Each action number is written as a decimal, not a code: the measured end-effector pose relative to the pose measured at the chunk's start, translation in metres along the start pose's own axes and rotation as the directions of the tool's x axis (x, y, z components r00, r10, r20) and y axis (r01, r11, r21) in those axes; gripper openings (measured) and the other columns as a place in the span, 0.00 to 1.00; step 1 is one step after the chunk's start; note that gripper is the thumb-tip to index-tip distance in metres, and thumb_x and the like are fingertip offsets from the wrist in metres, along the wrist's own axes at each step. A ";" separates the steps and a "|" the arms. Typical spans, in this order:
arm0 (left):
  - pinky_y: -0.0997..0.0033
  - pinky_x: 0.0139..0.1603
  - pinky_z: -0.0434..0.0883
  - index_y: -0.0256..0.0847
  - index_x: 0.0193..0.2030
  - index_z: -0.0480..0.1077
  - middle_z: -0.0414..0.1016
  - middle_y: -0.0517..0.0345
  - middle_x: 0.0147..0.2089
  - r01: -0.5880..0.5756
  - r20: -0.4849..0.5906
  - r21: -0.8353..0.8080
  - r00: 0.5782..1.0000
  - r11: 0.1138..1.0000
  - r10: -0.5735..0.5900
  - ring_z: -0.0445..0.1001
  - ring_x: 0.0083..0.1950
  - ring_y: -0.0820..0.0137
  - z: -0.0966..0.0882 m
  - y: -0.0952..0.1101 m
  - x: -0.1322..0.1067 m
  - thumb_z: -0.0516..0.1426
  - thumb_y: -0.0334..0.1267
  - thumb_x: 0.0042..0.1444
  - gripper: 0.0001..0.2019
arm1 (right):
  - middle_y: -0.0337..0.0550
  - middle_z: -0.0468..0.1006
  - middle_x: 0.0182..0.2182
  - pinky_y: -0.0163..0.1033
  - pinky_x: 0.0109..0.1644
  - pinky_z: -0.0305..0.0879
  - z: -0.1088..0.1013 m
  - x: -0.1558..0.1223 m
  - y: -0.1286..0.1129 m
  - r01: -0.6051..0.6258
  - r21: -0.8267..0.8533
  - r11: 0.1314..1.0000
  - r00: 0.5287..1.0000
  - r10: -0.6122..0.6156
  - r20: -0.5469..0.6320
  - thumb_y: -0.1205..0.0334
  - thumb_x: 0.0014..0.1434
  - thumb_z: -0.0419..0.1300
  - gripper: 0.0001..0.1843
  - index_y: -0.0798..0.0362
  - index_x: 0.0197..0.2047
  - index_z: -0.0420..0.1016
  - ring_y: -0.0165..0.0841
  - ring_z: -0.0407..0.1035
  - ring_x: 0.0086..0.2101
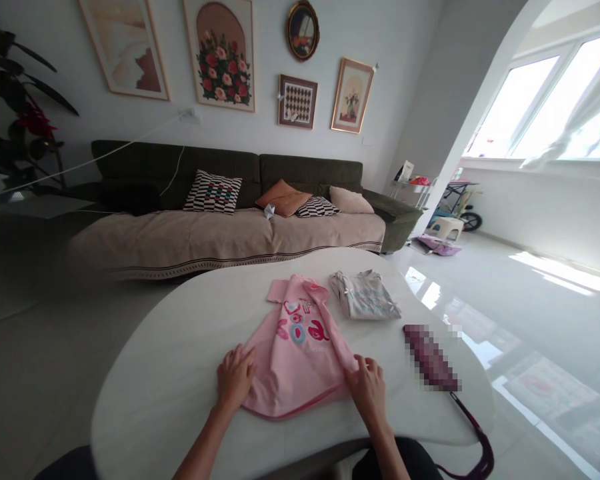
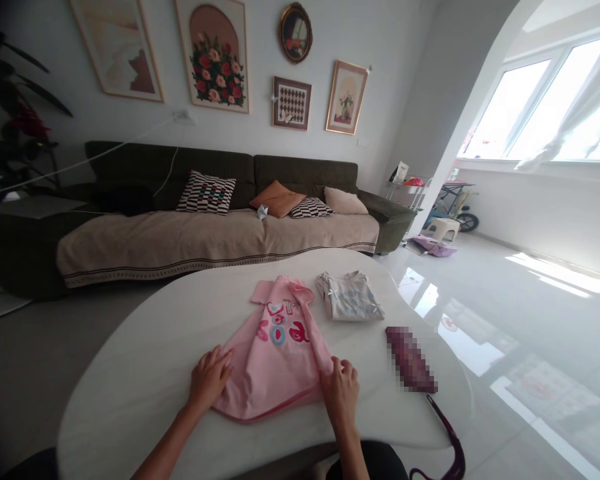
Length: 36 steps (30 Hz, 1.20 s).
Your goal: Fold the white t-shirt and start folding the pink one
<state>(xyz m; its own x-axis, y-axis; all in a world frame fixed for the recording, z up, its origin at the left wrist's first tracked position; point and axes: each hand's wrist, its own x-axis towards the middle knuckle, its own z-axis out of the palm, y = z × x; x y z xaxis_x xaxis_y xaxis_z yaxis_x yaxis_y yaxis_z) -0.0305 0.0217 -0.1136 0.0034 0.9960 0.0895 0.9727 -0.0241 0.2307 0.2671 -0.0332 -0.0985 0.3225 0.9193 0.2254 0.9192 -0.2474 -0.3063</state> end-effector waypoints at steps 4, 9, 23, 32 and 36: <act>0.49 0.56 0.56 0.51 0.61 0.56 0.51 0.54 0.66 -0.005 0.062 0.074 0.998 0.997 0.000 0.51 0.64 0.57 -0.003 -0.001 -0.008 0.44 0.43 0.60 0.22 | 0.47 0.73 0.37 0.42 0.43 0.56 -0.002 0.018 -0.012 0.015 -0.108 0.994 0.981 0.007 0.193 0.62 0.57 0.49 0.11 0.51 0.40 0.70 0.39 0.64 0.43; 0.45 0.54 0.56 0.47 0.58 0.62 0.56 0.47 0.63 0.144 0.029 0.147 0.988 0.979 -0.150 0.51 0.64 0.53 -0.013 -0.010 -0.048 0.45 0.42 0.58 0.21 | 0.46 0.75 0.31 0.43 0.39 0.57 -0.001 0.000 0.019 -0.131 -0.146 0.981 0.969 0.157 0.191 0.61 0.59 0.44 0.11 0.51 0.34 0.66 0.40 0.68 0.37; 0.49 0.62 0.49 0.38 0.63 0.52 0.50 0.49 0.66 -0.271 0.058 -0.055 0.960 0.961 0.274 0.48 0.66 0.62 0.021 0.029 0.044 0.39 0.36 0.60 0.24 | 0.44 0.57 0.60 0.43 0.61 0.45 0.026 0.056 -0.058 0.538 0.175 0.824 0.783 -0.566 0.259 0.66 0.60 0.42 0.24 0.52 0.60 0.58 0.34 0.46 0.60; 0.34 0.58 0.43 0.39 0.60 0.57 0.51 0.44 0.65 0.202 -0.092 0.117 0.977 0.972 -0.192 0.45 0.66 0.54 0.005 -0.018 0.065 0.40 0.40 0.59 0.23 | 0.55 0.49 0.62 0.62 0.56 0.43 0.062 0.052 -0.035 0.055 -0.163 0.985 0.989 -0.030 0.148 0.48 0.60 0.45 0.31 0.52 0.63 0.51 0.52 0.38 0.61; 0.44 0.61 0.44 0.37 0.59 0.60 0.50 0.45 0.65 0.038 -0.178 0.089 0.984 0.995 -0.022 0.41 0.67 0.58 -0.002 0.011 0.086 0.41 0.36 0.59 0.22 | 0.60 0.62 0.55 0.58 0.52 0.53 0.051 0.053 -0.060 0.137 -0.139 0.981 0.975 -0.109 0.194 0.55 0.58 0.49 0.25 0.55 0.58 0.62 0.52 0.55 0.55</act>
<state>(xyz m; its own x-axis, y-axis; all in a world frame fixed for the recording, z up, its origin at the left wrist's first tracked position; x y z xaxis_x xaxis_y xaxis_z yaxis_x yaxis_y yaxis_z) -0.0197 0.1068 -0.1015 -0.0591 0.9649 0.2558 0.9890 0.0218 0.1463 0.2177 0.0457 -0.1153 0.1707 0.9826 0.0738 0.9771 -0.1591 -0.1412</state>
